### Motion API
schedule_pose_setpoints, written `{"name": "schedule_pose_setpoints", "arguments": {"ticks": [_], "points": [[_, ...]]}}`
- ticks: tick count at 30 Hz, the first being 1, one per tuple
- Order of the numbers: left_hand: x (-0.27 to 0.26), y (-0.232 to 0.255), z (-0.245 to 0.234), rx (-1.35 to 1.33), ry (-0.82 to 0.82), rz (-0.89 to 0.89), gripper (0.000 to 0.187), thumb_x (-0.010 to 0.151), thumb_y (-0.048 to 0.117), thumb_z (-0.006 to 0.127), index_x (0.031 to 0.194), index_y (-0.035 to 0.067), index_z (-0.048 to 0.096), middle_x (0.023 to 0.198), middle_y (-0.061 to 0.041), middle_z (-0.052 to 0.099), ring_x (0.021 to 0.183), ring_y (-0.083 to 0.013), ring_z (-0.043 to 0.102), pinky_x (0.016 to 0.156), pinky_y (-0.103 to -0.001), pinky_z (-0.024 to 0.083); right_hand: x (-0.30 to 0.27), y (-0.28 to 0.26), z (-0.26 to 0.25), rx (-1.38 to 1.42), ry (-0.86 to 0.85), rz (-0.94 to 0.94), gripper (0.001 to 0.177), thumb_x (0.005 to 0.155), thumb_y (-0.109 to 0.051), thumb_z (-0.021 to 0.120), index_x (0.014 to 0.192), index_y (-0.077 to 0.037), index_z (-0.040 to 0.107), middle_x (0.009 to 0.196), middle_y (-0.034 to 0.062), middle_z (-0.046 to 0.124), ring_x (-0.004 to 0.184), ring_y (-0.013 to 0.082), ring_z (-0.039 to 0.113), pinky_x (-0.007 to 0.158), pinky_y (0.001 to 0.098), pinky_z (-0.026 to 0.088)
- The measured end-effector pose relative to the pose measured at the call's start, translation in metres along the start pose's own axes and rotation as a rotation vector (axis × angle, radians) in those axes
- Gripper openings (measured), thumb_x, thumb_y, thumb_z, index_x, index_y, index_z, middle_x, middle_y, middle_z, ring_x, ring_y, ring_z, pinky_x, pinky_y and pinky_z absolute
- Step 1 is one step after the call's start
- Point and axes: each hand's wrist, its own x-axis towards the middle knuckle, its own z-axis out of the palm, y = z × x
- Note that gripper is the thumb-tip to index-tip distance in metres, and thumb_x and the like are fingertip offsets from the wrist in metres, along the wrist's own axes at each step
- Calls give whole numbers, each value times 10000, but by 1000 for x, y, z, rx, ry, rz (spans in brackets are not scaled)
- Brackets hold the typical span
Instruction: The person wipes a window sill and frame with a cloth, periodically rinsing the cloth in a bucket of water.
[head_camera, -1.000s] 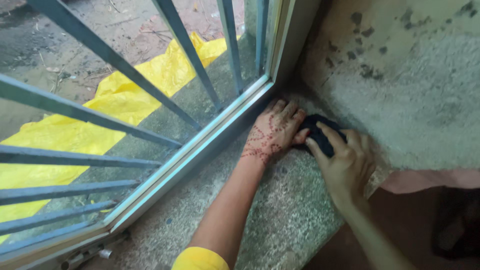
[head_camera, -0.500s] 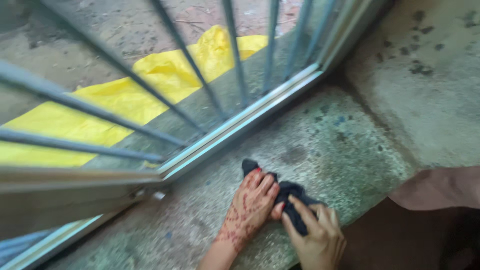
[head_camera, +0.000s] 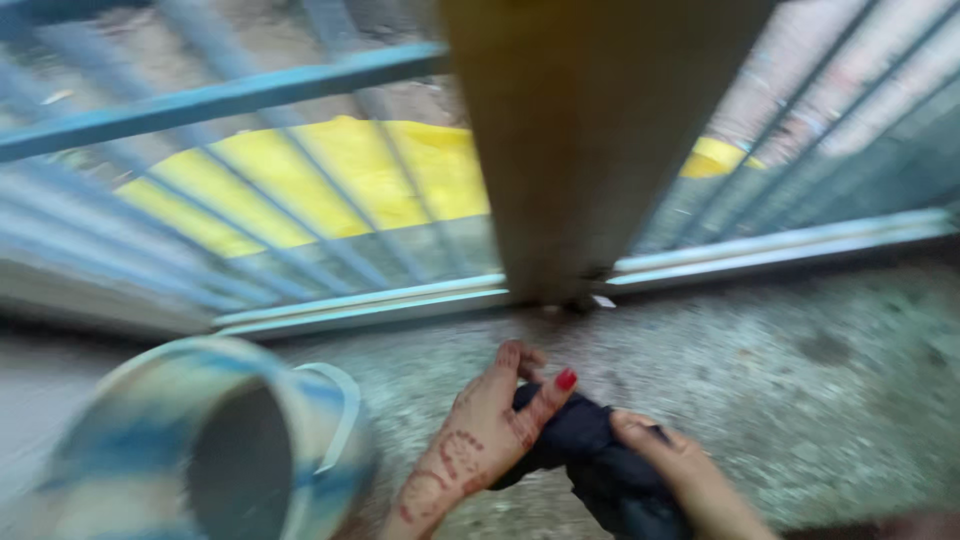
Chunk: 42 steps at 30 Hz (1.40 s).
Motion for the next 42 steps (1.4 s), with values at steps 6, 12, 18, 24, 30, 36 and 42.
{"name": "schedule_pose_setpoints", "arguments": {"ticks": [6, 12, 18, 24, 30, 36, 42], "points": [[-102, 19, -148, -387, -44, 242, 706, 888, 489, 777, 1392, 77, 504, 1158, -58, 671, 904, -155, 714, 635, -299, 617, -64, -68, 123, 7, 43, 126, 773, 908, -596, 553, 1385, 1, 666, 1343, 160, 726, 1157, 274, 661, 1016, 444, 491], [-176, -3, -226, -444, 376, -199, 526, 788, 449, 748, 1181, 104, 695, 754, -67, 727, 573, -172, 675, 514, -336, 585, -132, -66, 223, -243, -826, -144, 801, 908, -502, 738, 1503, -30, 484, 1450, 229, 579, 1231, 359, 697, 987, 513, 521], [-206, -65, -257, 93, 640, -414, 578, 846, 642, 655, 1113, 139, 755, 931, -171, 737, 879, -283, 688, 822, -436, 537, -92, -45, 357, -849, -475, -142, 808, 819, -399, 771, 1545, -257, 446, 1268, 148, 733, 1062, 299, 728, 779, 499, 596], [-156, -151, -227, 541, 374, -463, 439, 885, 468, 707, 1137, 112, 758, 1279, -157, 646, 1207, -309, 594, 1005, -405, 483, -41, -9, 406, -1656, -439, -719, 802, 799, -419, 838, 1448, -168, 438, 1240, 144, 669, 1145, 312, 676, 897, 456, 576], [-68, -241, -165, 583, 32, -557, 361, 966, 230, 632, 1302, 123, 710, 1428, -113, 628, 1331, -296, 582, 1040, -454, 498, 25, 30, 419, -2148, -586, -729, 731, 732, -309, 869, 1282, -18, 487, 1169, 222, 705, 1176, 384, 650, 1000, 428, 534], [-66, -240, -174, 446, -34, -702, 389, 977, 202, 622, 1353, 104, 655, 1450, -120, 573, 1354, -322, 547, 1055, -510, 475, 72, 51, 413, -2225, -534, -939, 666, 827, -124, 698, 1413, 2, 408, 1164, 308, 621, 1090, 446, 647, 936, 463, 545], [-107, -190, -206, 366, 362, -490, 290, 958, 125, 546, 1149, 82, 759, 1195, -160, 730, 1174, -296, 683, 991, -402, 544, 21, 3, 409, -1646, -395, -629, 512, 882, -196, 649, 1380, -202, 534, 1215, 116, 747, 1065, 341, 725, 878, 440, 600]]}}
